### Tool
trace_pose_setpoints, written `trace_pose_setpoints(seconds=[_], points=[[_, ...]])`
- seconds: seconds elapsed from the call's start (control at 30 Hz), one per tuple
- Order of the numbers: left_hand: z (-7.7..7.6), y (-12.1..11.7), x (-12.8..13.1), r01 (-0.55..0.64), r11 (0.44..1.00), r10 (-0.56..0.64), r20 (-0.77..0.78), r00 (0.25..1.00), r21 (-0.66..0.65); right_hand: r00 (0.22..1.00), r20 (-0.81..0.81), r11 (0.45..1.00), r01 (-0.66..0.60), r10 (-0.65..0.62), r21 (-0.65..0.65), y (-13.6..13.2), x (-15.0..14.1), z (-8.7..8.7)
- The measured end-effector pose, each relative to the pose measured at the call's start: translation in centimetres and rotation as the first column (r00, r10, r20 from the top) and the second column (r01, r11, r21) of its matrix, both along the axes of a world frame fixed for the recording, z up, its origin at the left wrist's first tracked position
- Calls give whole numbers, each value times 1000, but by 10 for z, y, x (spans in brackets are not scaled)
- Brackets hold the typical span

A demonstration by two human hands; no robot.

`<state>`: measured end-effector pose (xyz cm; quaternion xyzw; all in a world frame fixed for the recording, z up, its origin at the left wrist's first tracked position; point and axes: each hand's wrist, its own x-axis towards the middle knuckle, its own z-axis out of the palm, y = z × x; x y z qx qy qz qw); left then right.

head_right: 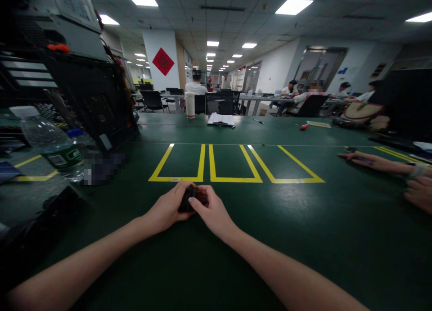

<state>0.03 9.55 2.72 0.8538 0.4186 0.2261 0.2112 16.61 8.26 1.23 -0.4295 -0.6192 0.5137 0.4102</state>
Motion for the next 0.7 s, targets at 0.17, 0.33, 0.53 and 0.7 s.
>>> trace_pose_setpoints(seconds=[0.17,0.33,0.53,0.7], points=[[2,-1,1,-27,1000,27,-29,999,-6,998,-51,998,-46,48,47,-1,0,1],[-1,-1,2,-46,999,46,-28,999,-8,992,-123,999,-26,31,44,0,0,0],[-4,0,1,-49,999,49,-23,999,1,997,-75,999,-19,16,-31,4,1,0],[-2,-1,0,-43,999,43,-26,999,-2,993,-77,993,-95,89,-74,2,4,7]])
